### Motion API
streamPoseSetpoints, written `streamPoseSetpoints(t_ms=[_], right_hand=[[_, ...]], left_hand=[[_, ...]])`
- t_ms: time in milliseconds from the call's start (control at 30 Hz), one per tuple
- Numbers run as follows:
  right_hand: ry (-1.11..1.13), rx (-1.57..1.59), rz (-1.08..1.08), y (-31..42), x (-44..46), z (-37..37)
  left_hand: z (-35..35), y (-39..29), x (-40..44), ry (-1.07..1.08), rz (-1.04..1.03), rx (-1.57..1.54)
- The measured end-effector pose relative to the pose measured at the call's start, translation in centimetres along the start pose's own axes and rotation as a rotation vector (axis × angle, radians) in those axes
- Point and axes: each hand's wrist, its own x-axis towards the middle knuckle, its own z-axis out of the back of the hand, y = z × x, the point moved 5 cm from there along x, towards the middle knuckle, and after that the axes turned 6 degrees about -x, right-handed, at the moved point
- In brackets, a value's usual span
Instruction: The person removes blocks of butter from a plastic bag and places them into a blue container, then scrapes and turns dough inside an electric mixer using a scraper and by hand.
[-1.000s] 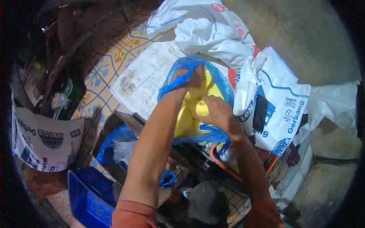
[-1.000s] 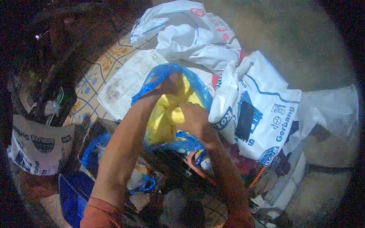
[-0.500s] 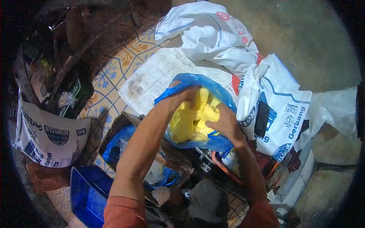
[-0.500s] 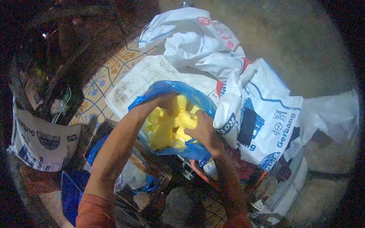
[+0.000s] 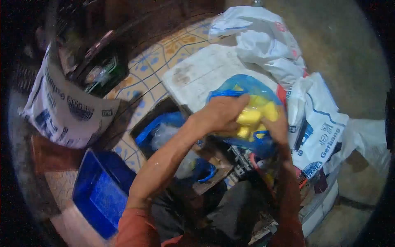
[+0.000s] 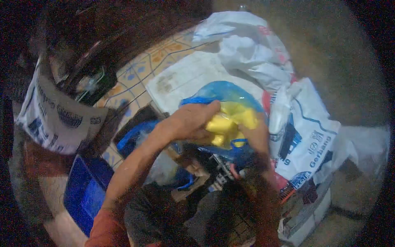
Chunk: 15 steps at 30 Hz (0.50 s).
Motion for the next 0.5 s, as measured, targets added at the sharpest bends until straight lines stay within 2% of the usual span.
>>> streamPoseSetpoints(t_ms=[33, 67, 100, 133, 167, 200, 233, 267, 333, 400, 433, 467, 500], right_hand=[[-0.079, -0.056, 0.063, 0.8, -0.3, 1.4], [0.006, 0.067, -0.059, 5.1, -1.2, 2.8], [-0.068, 0.022, 0.092, 7.3, -1.9, 4.0], [-0.231, -0.243, 0.094, 5.5, -1.2, 5.2], [-0.144, 0.021, 0.091, 7.0, -1.4, 6.0], [-0.157, 0.143, 0.165, 9.3, -1.9, 6.3], [-0.119, 0.239, 0.139, 10.3, -2.1, 6.1], [-0.089, 0.261, 0.151, 13.0, -2.4, 5.0], [0.163, 0.309, 0.171, 19.2, -4.6, 1.9], [0.249, 0.205, 0.232, 26.6, -8.3, -2.5], [0.280, -0.068, 0.381, 27.2, -8.4, -5.1], [0.357, 0.034, 0.382, 31.7, -11.6, -8.7], [0.713, 0.107, 0.290, 35.1, -13.7, -12.3]], left_hand=[[0.9, -1.3, -2.2, -0.111, -0.130, -0.073], [1.6, -2.1, -5.1, -0.225, -0.244, -0.135], [1.9, -2.3, -7.9, -0.300, -0.260, -0.173], [2.5, -2.3, -11.1, -0.381, -0.275, -0.194], [3.5, -2.4, -14.7, -0.378, -0.144, -0.271], [4.2, -2.1, -18.1, -0.375, -0.026, -0.357], [4.2, -1.2, -22.0, -0.463, 0.009, -0.336], [4.0, 0.0, -26.0, -0.562, 0.059, -0.394], [3.1, 2.5, -35.0, -0.731, 0.186, -0.356], [1.5, 3.8, -43.4, -0.816, 0.545, -0.275], [0.6, 4.8, -47.6, -0.901, 0.597, -0.332], [-0.3, 5.2, -51.1, -0.977, 0.688, -0.348], [-1.1, 5.4, -54.4, -0.991, 0.861, -0.224]])
